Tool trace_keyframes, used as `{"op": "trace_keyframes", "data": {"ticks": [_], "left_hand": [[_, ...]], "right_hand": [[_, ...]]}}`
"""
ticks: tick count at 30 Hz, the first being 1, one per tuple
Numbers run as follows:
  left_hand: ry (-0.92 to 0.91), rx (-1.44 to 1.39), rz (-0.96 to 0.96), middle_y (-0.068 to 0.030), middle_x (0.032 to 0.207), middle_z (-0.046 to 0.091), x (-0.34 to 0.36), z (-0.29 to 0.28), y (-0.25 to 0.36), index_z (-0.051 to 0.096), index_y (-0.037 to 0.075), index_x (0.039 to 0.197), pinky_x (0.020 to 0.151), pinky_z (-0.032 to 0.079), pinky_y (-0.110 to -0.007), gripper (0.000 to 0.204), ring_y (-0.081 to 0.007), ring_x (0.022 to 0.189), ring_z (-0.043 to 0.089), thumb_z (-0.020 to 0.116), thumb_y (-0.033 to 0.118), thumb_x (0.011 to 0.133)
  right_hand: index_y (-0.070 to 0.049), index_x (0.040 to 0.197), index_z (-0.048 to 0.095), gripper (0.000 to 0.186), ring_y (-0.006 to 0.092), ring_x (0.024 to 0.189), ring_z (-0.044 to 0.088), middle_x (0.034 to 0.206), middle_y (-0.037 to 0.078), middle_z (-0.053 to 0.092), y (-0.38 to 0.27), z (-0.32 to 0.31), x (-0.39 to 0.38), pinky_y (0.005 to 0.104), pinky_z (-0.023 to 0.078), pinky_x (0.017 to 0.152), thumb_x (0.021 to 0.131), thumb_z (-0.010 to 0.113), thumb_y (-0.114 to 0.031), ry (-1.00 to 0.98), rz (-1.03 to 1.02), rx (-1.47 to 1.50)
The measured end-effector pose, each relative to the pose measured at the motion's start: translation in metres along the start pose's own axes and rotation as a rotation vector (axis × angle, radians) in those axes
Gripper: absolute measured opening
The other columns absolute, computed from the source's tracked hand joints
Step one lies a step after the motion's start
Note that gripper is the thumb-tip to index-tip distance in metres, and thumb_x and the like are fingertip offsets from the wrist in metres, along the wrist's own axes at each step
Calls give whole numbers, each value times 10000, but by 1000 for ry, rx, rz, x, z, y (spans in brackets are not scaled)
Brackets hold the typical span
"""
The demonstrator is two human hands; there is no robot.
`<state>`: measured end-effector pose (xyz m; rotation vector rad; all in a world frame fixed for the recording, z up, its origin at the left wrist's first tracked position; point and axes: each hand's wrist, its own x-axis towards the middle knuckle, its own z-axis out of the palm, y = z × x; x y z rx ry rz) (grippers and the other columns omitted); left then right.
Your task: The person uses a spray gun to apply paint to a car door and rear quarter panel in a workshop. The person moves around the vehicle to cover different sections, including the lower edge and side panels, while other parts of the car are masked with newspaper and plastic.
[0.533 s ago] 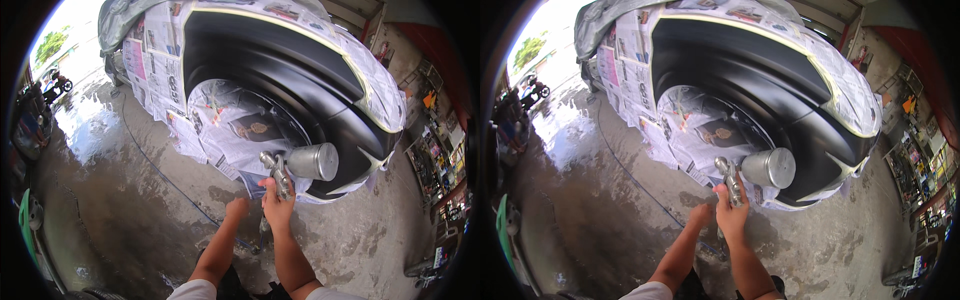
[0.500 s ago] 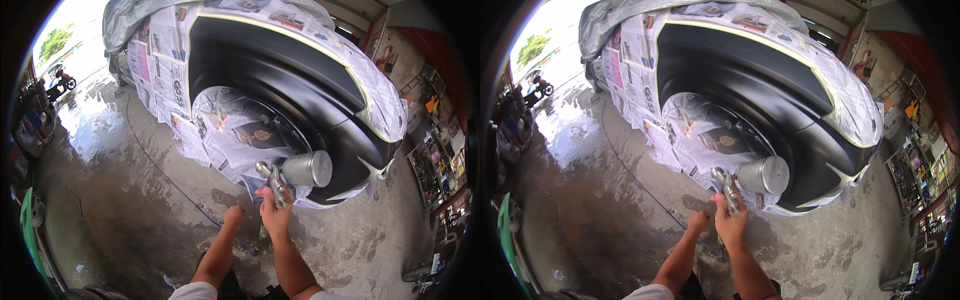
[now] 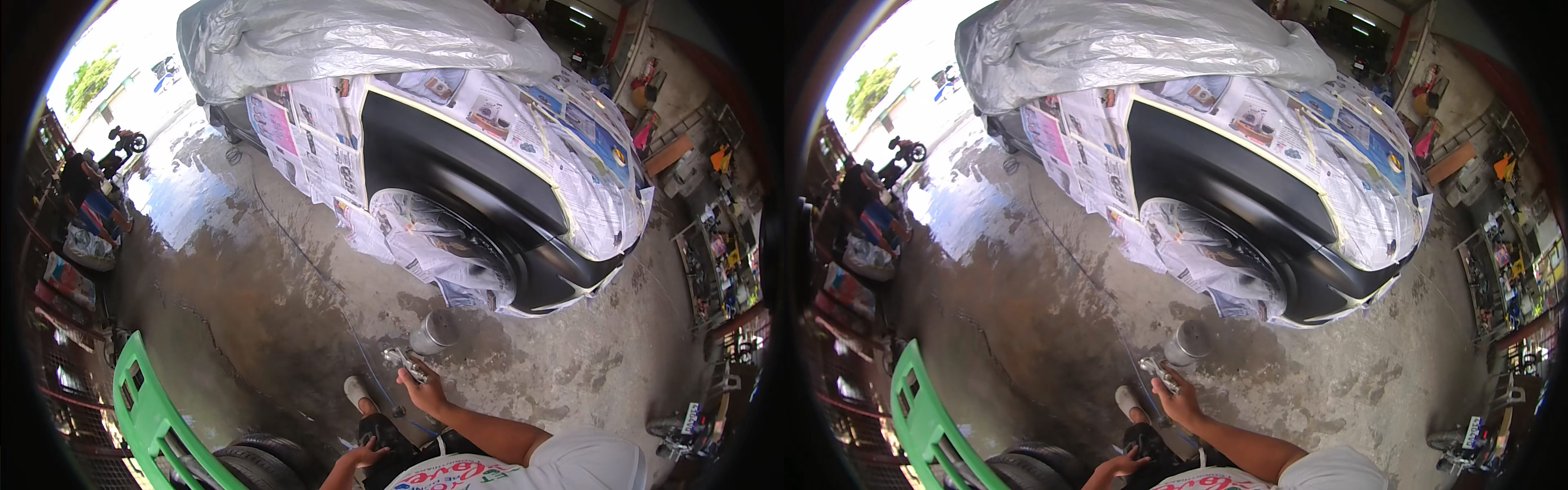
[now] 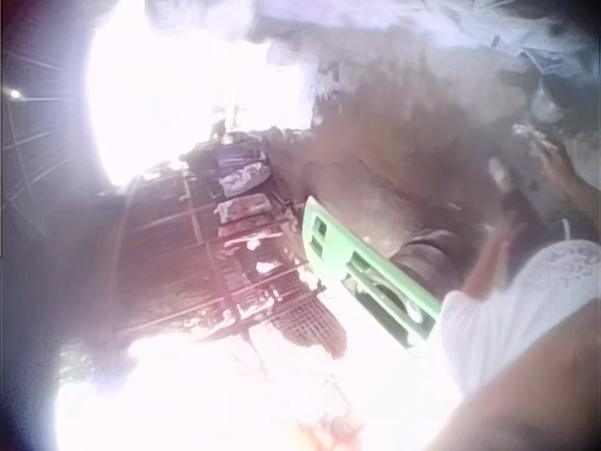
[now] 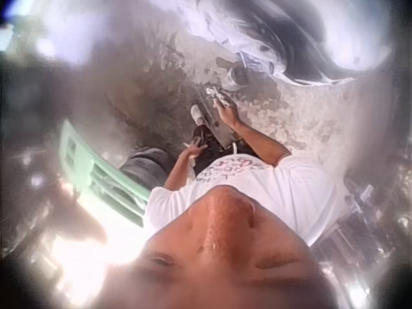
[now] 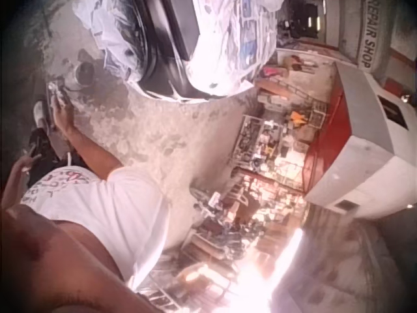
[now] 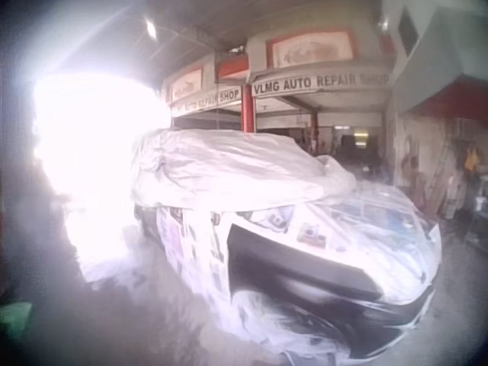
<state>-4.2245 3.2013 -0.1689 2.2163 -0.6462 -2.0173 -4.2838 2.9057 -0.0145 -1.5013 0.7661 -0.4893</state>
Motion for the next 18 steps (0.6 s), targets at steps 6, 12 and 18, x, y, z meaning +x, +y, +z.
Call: {"op": "trace_keyframes", "data": {"ticks": [6, 12, 18], "left_hand": [[-104, 367, -260, -171, 1325, 660, -16, -95, -9, 682, 100, 1312, 1030, 482, -450, 719, -350, 1247, 618, 520, 699, 949], [43, -124, 130, -163, 942, 773, -74, -266, -87, 717, -62, 1161, 773, 582, -326, 286, -230, 800, 765, 625, 161, 1009], [269, -441, 598, -110, 802, 740, -95, -417, -37, 689, -68, 1180, 747, 550, -279, 263, -179, 768, 736, 592, 111, 1013]], "right_hand": [[-14, 1417, 553, 521, 114, 791, 686, 917, 71, 738, -58, 115, 59, 294, 540, 731, 1003, 680, -305, 0, -54, 4], [-21, 1388, 566, 462, 109, 784, 666, 891, 49, 693, -125, 241, 128, 287, 528, 724, 1019, 657, -282, 101, -134, 205], [-29, 1371, 568, 411, 102, 775, 636, 858, 21, 665, -149, 289, 165, 279, 504, 716, 1039, 626, -265, 259, -154, 211]]}}
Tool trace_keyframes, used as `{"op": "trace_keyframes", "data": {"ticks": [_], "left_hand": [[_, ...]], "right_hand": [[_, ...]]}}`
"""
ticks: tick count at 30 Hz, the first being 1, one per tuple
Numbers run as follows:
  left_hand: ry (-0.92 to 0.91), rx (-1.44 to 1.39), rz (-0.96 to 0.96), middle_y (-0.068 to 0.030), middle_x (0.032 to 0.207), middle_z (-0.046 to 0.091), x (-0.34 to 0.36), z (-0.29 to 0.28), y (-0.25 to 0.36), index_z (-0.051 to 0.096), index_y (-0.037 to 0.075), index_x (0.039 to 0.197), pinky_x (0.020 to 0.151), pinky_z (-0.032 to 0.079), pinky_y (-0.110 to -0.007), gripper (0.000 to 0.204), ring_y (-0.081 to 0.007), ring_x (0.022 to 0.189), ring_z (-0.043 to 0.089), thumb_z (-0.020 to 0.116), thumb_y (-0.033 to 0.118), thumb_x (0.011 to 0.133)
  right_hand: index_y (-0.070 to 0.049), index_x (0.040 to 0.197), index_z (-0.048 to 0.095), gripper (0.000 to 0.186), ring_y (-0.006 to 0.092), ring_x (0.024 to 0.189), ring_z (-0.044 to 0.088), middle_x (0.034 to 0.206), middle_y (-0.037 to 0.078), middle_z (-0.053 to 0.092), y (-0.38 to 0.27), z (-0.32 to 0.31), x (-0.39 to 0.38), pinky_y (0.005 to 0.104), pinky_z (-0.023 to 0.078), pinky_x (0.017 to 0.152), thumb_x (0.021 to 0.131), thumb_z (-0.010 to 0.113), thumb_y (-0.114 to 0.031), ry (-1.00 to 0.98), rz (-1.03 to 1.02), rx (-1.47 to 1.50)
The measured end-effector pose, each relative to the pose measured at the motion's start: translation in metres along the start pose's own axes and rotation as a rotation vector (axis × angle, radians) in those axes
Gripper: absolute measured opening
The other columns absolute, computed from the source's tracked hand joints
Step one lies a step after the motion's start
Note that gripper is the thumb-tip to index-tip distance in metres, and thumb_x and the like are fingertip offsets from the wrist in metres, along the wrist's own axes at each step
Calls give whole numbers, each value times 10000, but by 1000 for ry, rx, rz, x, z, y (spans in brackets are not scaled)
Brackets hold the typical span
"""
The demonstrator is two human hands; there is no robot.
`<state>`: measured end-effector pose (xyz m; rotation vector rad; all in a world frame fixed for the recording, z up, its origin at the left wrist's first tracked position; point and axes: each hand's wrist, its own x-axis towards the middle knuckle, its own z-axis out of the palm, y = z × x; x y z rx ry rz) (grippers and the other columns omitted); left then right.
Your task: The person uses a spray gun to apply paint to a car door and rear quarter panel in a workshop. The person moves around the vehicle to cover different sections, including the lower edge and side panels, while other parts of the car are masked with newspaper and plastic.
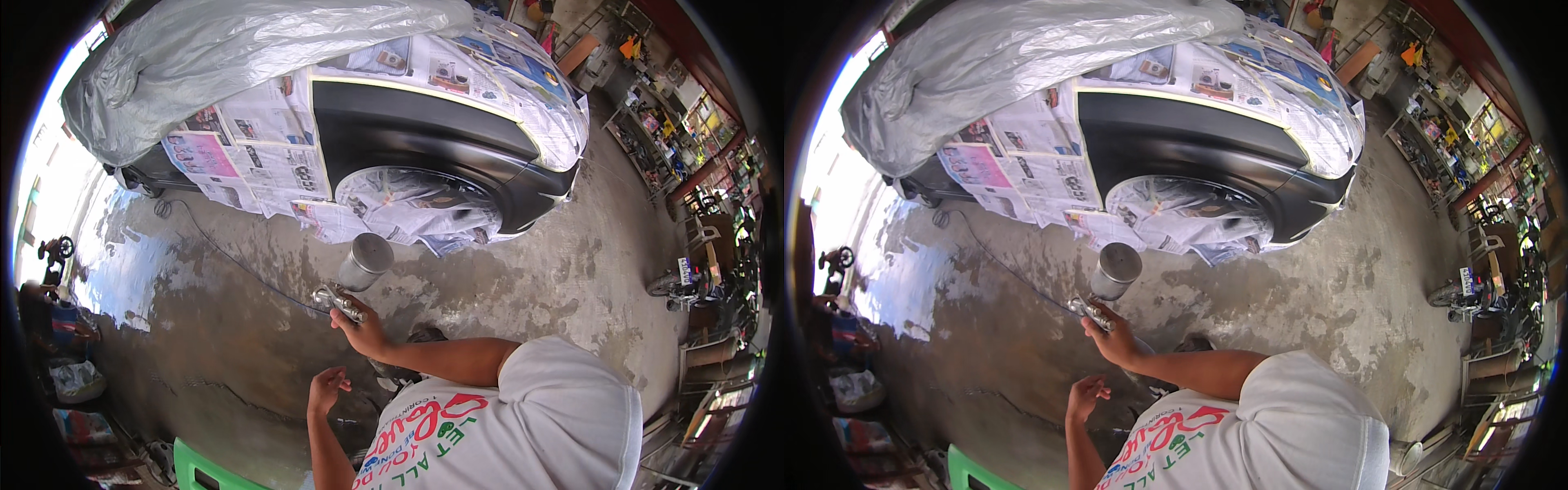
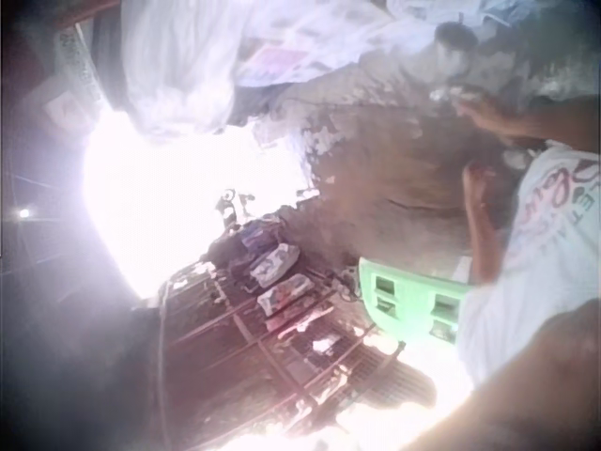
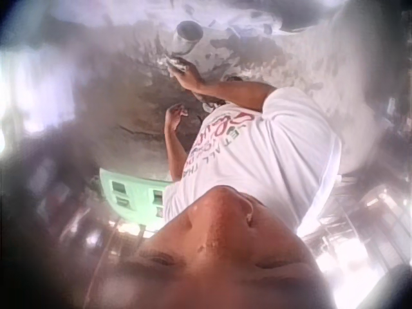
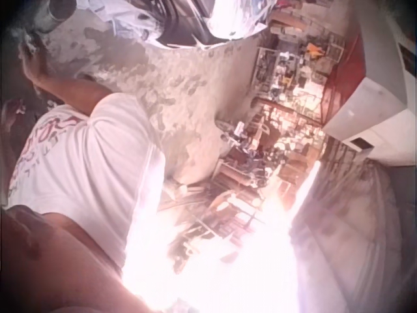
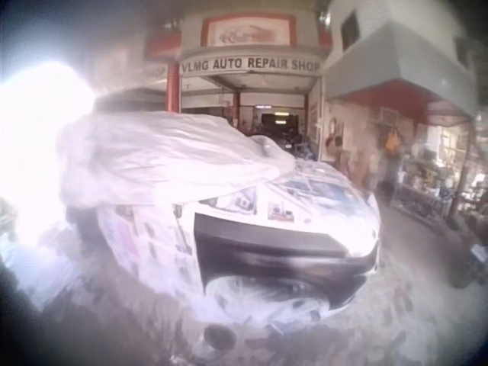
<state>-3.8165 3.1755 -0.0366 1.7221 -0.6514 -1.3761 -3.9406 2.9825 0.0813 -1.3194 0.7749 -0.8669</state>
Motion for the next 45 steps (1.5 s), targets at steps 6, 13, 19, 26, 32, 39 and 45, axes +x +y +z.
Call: {"op": "trace_keyframes", "data": {"ticks": [6, 13, 19, 26, 32, 39, 45], "left_hand": [[-25, 69, 89, -100, 837, 744, 99, -64, 31, 671, -57, 1227, 762, 550, -282, 292, -165, 763, 734, 598, 118, 1005], [324, -236, -430, -62, 806, 735, 67, -205, -131, 719, 7, 1179, 633, 545, -301, 241, -138, 714, 713, 652, 71, 957], [528, -2, -850, -91, 823, 779, -42, -316, -164, 775, 31, 1001, 663, 601, -306, 144, -160, 703, 744, 691, 106, 912], [1127, -290, -311, -99, 751, 747, 78, -414, -74, 745, -8, 985, 656, 559, -285, 222, -138, 674, 719, 636, 185, 969], [769, -435, 54, -69, 808, 734, 170, -536, 88, 713, -29, 966, 716, 548, -278, 283, -129, 721, 688, 605, 222, 1041], [886, -506, 330, -42, 856, 730, 210, -769, 132, 702, -40, 1032, 729, 553, -274, 200, -110, 774, 673, 626, 144, 1020], [1011, 194, 113, -106, 941, 767, 240, -1008, 266, 747, 117, 1118, 748, 577, -377, 275, -253, 834, 740, 704, 321, 940]], "right_hand": [[-44, 1172, 599, 242, 94, 629, 567, 829, 20, 654, 11, -1, 72, 276, 454, 575, 1046, 606, -250, 259, -6, -8], [-83, 1104, 547, 245, 108, 576, 513, 812, 18, 608, 41, 4, 206, 266, 353, 434, 1029, 631, -301, 807, 166, 244], [-69, 1189, 519, 288, 123, 474, 456, 872, 50, 576, 65, 61, 311, 277, 318, 360, 1034, 602, -297, 780, 223, 118], [-42, 1237, 524, 305, 147, 425, 493, 1099, 110, 680, 79, 296, 427, 265, 381, 377, 1048, 567, -277, 181, 276, 44], [-39, 1277, 527, 312, 122, 406, 506, 1081, 130, 721, 61, 550, 432, 256, 385, 361, 1053, 576, -250, -247, 414, 159], [-23, 1349, 540, 362, 123, 521, 553, 1126, 144, 727, 63, 778, 448, 268, 423, 459, 1043, 601, -208, -669, 287, -28], [-42, 1441, 532, 516, 322, 1162, 677, 1278, 209, 680, 72, 905, 517, 369, 520, 970, 982, 687, -219, -730, -173, -257]]}}
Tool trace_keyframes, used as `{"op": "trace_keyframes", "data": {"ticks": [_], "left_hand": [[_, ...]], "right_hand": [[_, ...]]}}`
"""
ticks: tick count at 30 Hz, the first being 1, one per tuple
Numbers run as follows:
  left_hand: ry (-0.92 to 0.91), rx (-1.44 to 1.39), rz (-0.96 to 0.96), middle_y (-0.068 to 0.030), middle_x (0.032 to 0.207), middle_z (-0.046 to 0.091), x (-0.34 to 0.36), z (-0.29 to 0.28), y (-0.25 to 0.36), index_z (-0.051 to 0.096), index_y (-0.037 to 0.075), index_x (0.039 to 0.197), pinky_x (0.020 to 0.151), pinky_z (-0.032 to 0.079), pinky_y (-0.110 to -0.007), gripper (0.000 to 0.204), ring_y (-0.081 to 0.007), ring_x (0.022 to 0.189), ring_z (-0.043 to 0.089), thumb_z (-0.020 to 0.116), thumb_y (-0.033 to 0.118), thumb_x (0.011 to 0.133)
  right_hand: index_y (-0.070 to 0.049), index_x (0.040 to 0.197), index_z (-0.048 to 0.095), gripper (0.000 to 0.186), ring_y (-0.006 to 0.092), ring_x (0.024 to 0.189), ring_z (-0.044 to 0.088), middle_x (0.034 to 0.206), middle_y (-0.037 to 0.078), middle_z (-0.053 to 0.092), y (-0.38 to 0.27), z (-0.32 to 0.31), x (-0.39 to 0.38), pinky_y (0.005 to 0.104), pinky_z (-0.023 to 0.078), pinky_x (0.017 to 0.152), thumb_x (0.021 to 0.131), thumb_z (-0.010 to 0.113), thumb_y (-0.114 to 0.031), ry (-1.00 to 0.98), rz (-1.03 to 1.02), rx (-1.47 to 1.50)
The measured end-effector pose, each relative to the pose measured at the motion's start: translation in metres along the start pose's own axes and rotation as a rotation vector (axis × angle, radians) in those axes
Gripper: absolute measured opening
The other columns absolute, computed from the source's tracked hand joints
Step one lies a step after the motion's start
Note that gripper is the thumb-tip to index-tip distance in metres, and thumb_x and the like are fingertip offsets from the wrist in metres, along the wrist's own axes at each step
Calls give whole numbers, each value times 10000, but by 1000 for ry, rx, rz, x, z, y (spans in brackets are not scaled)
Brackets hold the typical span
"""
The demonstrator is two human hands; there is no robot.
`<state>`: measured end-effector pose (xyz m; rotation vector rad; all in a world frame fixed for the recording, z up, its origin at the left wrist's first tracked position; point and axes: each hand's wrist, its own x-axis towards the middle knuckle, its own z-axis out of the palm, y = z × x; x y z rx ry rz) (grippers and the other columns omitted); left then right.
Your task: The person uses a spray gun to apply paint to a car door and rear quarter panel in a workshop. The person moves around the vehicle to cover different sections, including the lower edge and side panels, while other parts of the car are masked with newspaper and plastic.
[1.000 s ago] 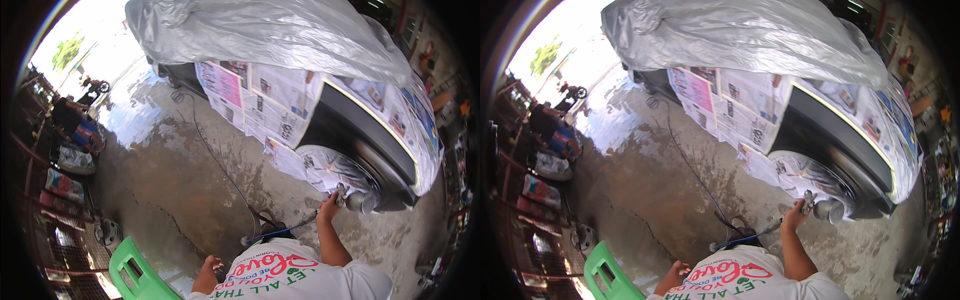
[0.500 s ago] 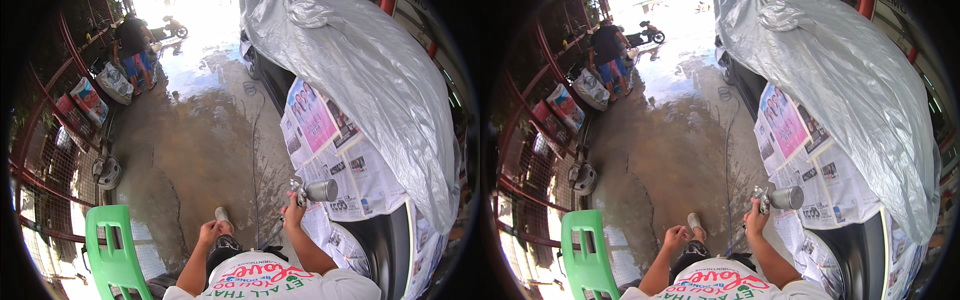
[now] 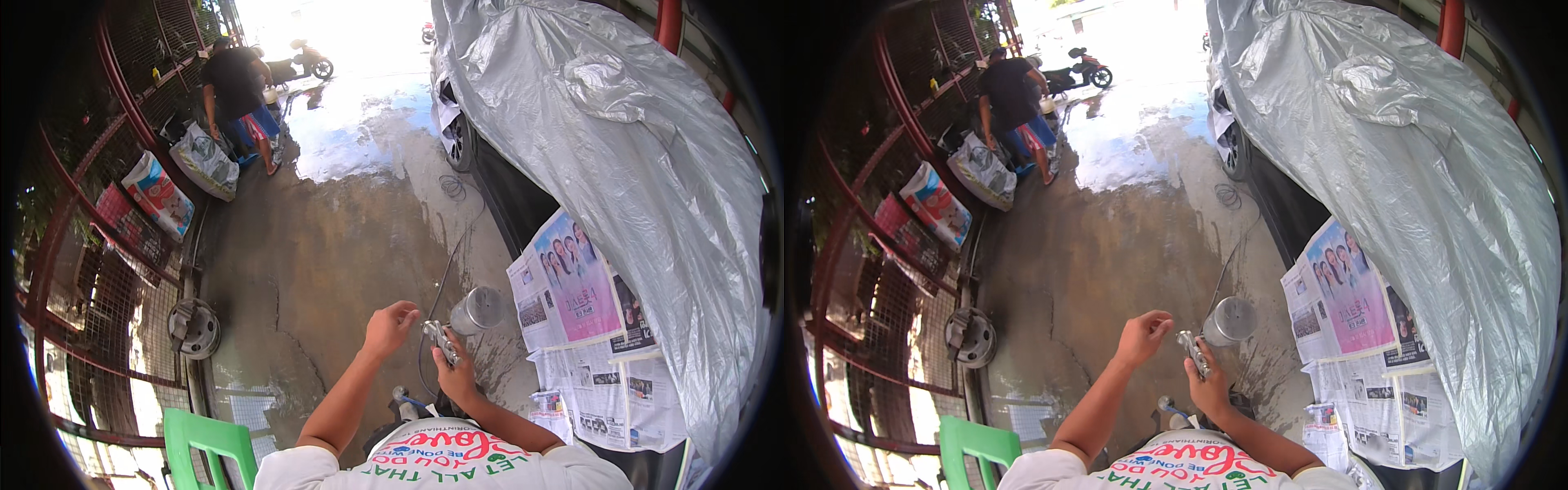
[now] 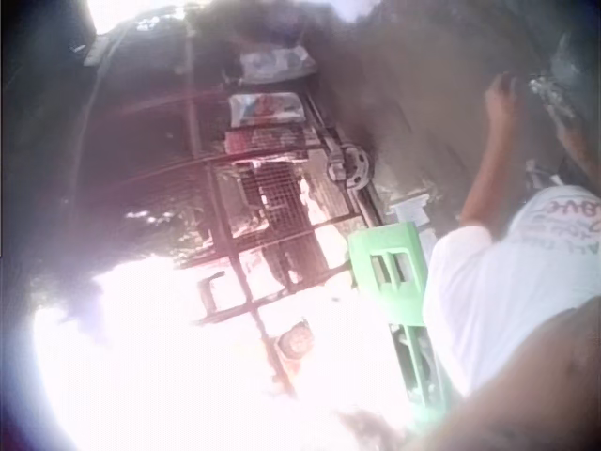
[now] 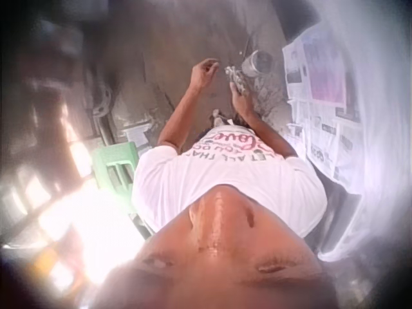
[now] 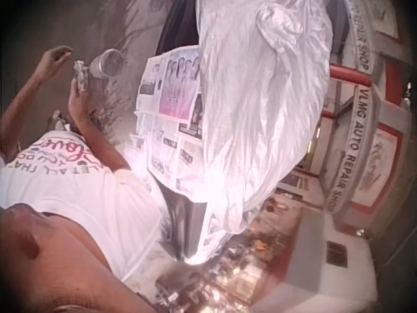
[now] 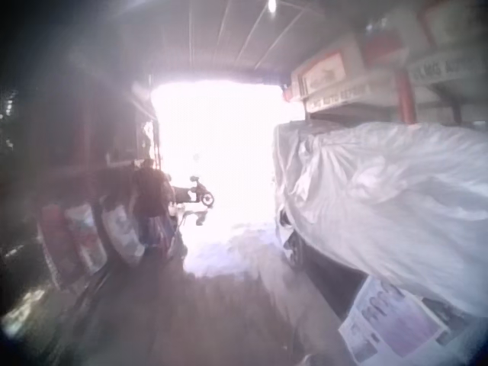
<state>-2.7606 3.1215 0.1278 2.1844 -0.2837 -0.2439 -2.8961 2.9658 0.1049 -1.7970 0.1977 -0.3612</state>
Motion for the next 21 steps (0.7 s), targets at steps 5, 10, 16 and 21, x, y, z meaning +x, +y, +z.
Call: {"op": "trace_keyframes", "data": {"ticks": [5, 10, 16, 21], "left_hand": [[-347, 619, 84, -88, 976, 768, 163, -8, 25, 779, 246, 1105, 803, 578, -450, 260, -344, 922, 719, 705, 329, 870], [-218, 524, -48, -87, 947, 767, 315, -20, 5, 798, 249, 1047, 790, 576, -438, 220, -311, 903, 725, 708, 269, 847], [-30, 393, -191, -106, 918, 763, 451, -88, 10, 812, 212, 990, 787, 574, -434, 183, -326, 885, 726, 714, 261, 844], [21, 346, -359, -137, 868, 756, 542, -142, -33, 806, 142, 998, 750, 566, -403, 190, -274, 820, 732, 714, 253, 874]], "right_hand": [[-67, 1430, 550, 526, 361, 1175, 676, 1242, 239, 686, 21, 25, 131, 396, 534, 937, 963, 714, -244, -49, -40, -128], [-78, 1400, 579, 507, 391, 1136, 679, 1232, 232, 689, 49, 51, 306, 402, 546, 904, 959, 722, -283, -129, -84, -52], [-96, 1399, 583, 487, 407, 1112, 672, 1234, 220, 685, 52, 101, 480, 411, 563, 844, 972, 701, -301, -319, -176, -78], [-116, 1420, 570, 491, 429, 1046, 681, 1235, 216, 683, 51, 166, 593, 441, 574, 792, 984, 680, -313, -510, -221, -147]]}}
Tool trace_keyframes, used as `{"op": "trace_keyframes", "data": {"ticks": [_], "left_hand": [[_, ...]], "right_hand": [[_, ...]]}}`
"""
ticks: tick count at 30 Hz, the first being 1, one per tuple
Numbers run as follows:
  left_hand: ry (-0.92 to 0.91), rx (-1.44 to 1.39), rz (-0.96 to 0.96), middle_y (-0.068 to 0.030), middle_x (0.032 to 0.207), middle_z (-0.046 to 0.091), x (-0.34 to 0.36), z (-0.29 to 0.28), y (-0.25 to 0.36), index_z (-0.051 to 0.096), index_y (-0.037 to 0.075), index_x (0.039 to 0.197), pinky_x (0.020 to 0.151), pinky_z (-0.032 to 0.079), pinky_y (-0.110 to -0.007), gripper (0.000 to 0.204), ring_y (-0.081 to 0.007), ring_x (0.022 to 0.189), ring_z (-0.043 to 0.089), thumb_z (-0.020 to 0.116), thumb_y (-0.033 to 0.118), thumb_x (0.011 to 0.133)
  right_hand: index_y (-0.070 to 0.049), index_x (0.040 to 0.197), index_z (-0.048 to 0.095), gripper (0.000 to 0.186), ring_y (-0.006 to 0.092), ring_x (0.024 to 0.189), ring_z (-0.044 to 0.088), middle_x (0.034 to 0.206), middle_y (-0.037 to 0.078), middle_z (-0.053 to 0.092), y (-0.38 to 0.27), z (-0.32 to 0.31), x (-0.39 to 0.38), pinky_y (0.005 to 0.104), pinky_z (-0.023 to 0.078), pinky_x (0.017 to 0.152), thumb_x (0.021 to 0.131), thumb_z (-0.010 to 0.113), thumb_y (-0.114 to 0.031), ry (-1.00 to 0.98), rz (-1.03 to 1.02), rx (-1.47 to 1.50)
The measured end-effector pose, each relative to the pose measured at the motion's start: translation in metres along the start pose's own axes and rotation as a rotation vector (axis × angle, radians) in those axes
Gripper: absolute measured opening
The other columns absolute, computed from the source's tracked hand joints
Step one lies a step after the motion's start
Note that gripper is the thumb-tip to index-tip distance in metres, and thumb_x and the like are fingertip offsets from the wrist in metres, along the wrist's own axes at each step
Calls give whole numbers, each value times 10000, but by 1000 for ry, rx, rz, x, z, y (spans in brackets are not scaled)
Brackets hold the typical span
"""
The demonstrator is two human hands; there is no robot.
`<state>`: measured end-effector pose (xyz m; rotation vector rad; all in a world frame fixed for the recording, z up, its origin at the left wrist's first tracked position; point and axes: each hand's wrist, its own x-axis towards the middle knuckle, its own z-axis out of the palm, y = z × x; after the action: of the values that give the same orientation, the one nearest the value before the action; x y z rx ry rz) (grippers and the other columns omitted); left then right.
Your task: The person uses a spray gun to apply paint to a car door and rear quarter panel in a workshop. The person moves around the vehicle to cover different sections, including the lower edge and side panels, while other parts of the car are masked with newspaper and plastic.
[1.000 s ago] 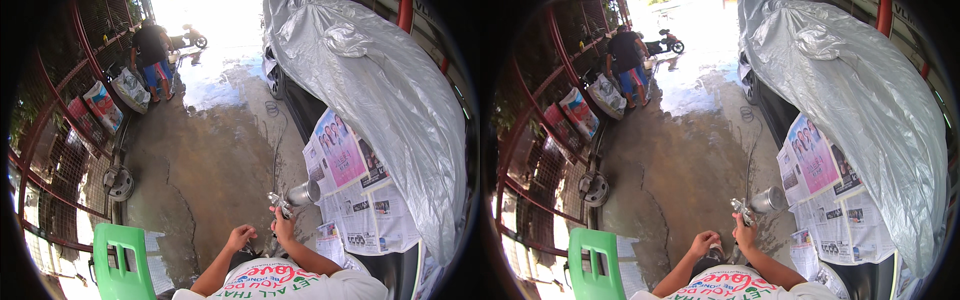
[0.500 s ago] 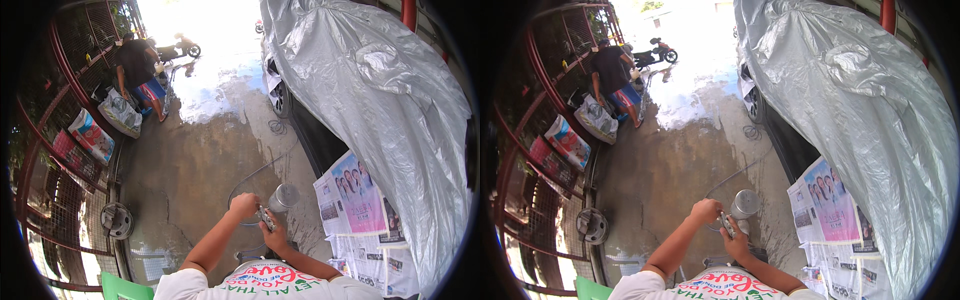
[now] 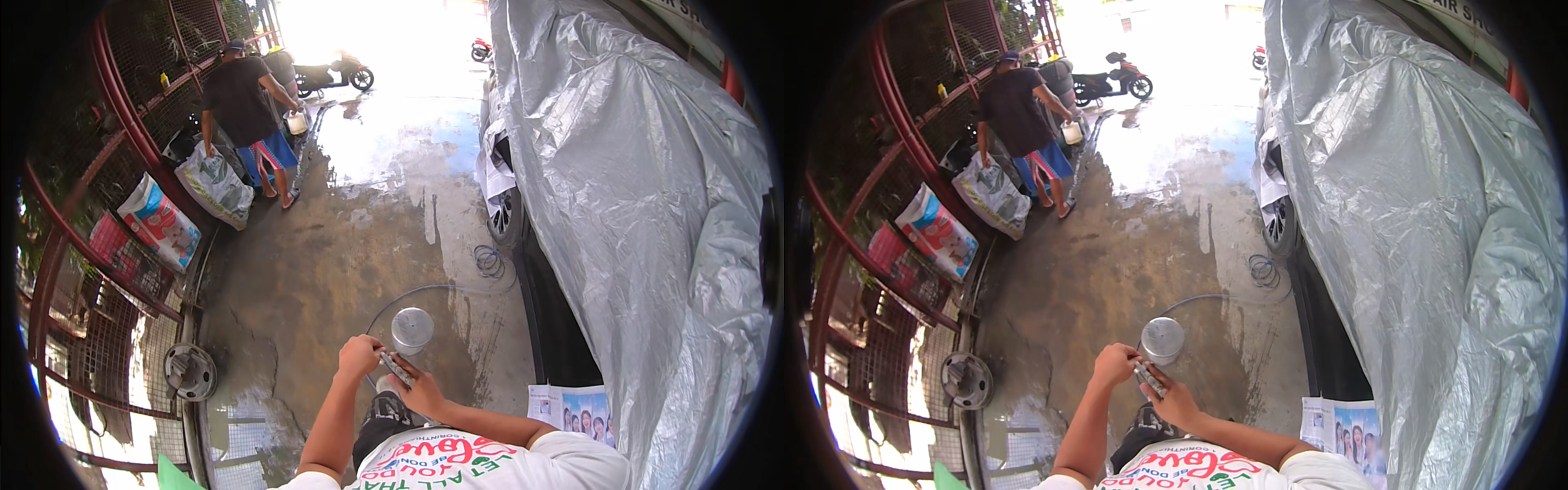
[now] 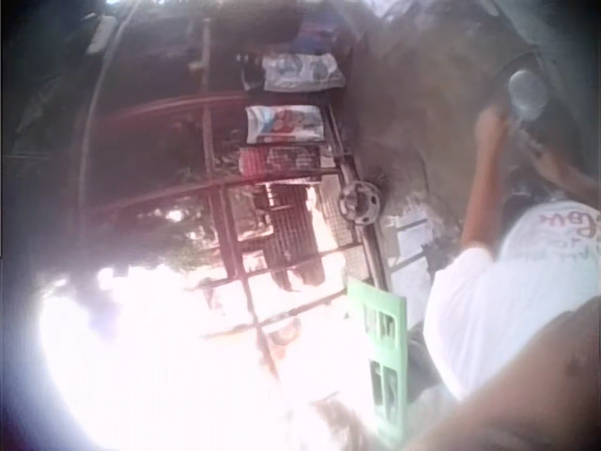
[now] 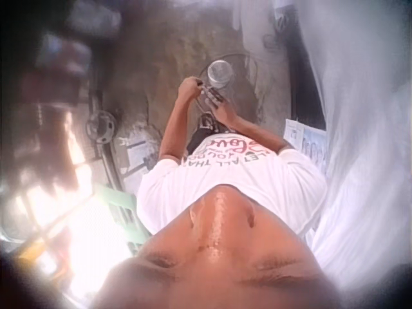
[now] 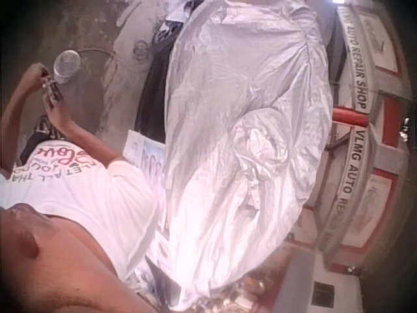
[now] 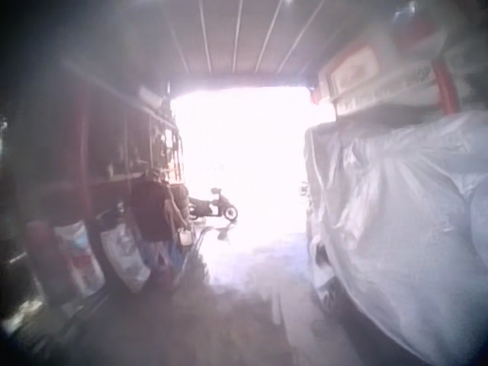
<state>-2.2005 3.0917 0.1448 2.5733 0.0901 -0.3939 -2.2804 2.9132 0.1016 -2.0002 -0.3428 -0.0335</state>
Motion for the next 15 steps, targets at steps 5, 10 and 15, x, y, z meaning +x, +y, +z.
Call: {"op": "trace_keyframes", "data": {"ticks": [5, 10, 15], "left_hand": [[323, -596, 33, -92, 991, 770, 124, 7, -32, 749, 46, 1118, 675, 557, -315, 212, -138, 804, 726, 670, 167, 963], [-65, -1054, -84, -31, 1075, 731, 264, 26, -26, 677, 34, 1224, 759, 545, -293, 251, -113, 884, 680, 634, 173, 1019], [-749, -1203, 62, -16, 1181, 691, 406, 1, 26, 635, 41, 1310, 880, 521, -303, 311, -91, 999, 629, 544, 221, 1073]], "right_hand": [[-211, 1473, 530, 529, 474, 1017, 651, 1153, 233, 694, 62, 11, 142, 495, 563, 787, 989, 648, -390, -80, 91, 46], [-147, 1458, 539, 521, 430, 1094, 667, 1177, 240, 695, 90, -10, 333, 434, 557, 837, 989, 669, -332, 314, 81, 169], [-85, 1426, 564, 519, 188, 717, 670, 908, 135, 733, 108, -57, 501, 330, 530, 669, 1007, 656, -379, 515, 335, 240]]}}
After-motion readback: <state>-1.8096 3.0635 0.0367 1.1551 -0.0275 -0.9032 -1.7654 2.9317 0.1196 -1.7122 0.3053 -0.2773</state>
